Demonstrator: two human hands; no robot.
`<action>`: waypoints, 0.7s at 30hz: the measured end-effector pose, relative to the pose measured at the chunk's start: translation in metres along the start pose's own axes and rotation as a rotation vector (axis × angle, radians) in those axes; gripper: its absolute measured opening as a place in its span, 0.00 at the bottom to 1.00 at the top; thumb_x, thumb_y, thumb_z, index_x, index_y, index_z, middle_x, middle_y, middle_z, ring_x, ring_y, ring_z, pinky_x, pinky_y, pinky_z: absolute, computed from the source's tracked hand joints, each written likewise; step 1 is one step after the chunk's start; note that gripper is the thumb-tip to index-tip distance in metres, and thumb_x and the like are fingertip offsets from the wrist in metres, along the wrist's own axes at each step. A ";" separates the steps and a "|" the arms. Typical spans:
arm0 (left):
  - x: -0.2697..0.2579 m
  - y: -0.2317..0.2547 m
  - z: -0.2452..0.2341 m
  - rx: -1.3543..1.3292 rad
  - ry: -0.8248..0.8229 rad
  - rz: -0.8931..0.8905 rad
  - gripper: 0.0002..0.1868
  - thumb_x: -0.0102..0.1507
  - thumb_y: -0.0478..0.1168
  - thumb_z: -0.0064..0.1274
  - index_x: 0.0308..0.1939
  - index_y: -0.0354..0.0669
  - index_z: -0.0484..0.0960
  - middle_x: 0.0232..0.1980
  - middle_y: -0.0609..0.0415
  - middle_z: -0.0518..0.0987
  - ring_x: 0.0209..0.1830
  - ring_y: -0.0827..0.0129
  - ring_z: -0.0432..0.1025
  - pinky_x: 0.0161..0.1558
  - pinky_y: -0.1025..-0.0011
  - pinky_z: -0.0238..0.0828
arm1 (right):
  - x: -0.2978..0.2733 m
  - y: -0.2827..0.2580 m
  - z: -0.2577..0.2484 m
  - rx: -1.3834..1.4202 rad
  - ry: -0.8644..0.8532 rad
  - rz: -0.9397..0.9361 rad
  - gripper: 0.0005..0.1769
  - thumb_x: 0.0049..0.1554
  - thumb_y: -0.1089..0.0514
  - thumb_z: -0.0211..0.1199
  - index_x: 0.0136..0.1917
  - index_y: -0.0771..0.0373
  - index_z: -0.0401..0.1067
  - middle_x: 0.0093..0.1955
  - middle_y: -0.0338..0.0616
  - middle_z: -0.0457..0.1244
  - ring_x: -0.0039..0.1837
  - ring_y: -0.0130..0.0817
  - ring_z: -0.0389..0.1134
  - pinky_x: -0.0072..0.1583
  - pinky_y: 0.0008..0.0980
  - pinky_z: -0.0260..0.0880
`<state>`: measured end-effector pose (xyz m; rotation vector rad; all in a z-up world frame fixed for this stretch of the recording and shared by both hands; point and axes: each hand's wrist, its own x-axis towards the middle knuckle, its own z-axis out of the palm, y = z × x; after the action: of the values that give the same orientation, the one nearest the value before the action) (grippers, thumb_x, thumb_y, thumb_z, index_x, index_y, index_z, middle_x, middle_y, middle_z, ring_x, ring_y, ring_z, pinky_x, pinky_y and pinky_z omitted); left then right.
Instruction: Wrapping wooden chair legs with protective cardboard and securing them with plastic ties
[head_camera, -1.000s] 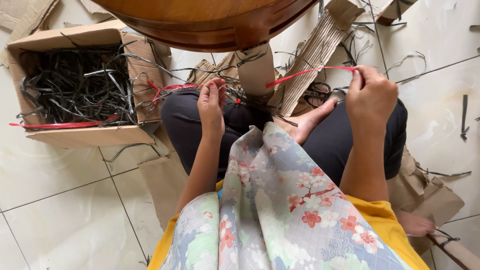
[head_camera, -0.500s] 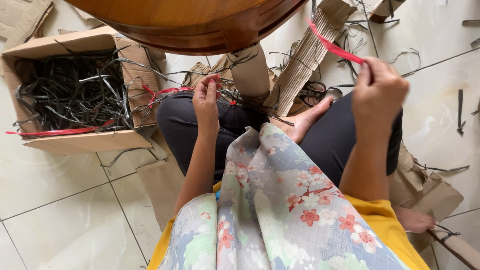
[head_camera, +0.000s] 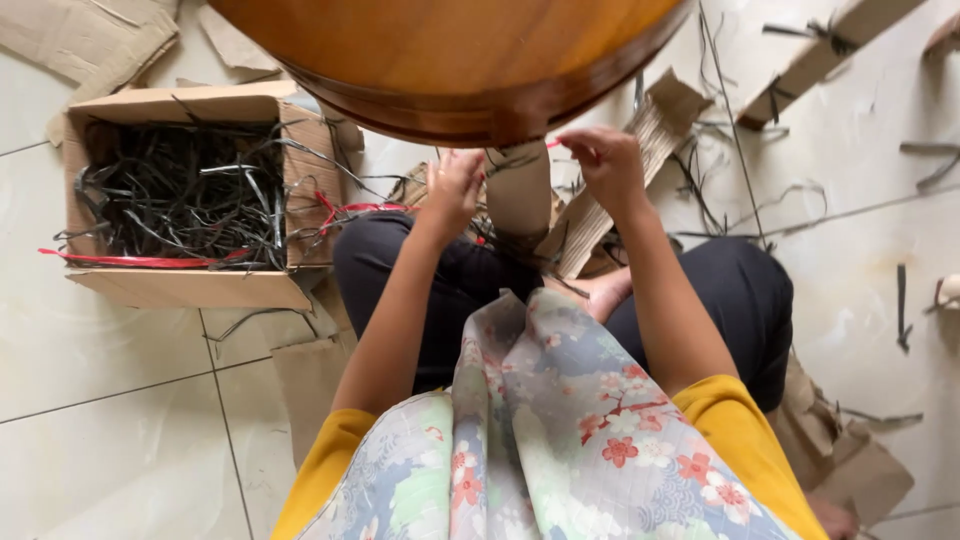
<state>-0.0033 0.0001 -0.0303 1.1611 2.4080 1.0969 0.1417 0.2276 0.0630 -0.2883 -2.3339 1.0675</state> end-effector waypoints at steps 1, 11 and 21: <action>-0.001 0.003 -0.003 0.001 0.019 0.001 0.19 0.73 0.40 0.48 0.68 0.46 0.73 0.63 0.40 0.76 0.74 0.33 0.55 0.71 0.27 0.36 | 0.004 0.000 0.004 0.000 -0.004 -0.019 0.10 0.60 0.66 0.67 0.50 0.53 0.84 0.33 0.42 0.68 0.39 0.45 0.69 0.48 0.41 0.69; -0.033 0.037 -0.057 0.070 0.025 -0.057 0.09 0.71 0.55 0.47 0.42 0.68 0.82 0.28 0.67 0.81 0.40 0.62 0.76 0.48 0.58 0.74 | -0.013 -0.004 0.006 -0.001 -0.103 0.111 0.09 0.62 0.66 0.65 0.52 0.56 0.82 0.36 0.42 0.70 0.39 0.40 0.69 0.46 0.35 0.69; -0.063 0.072 -0.068 0.256 0.166 0.266 0.06 0.66 0.53 0.57 0.40 0.63 0.82 0.38 0.65 0.79 0.45 0.64 0.73 0.43 0.64 0.72 | -0.076 -0.025 0.010 -0.557 -0.126 -0.084 0.05 0.62 0.50 0.66 0.52 0.47 0.78 0.38 0.39 0.65 0.39 0.45 0.70 0.41 0.45 0.73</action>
<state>0.0438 -0.0541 0.0619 1.5679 2.6388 1.0142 0.1992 0.1735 0.0464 -0.3298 -2.6964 0.3849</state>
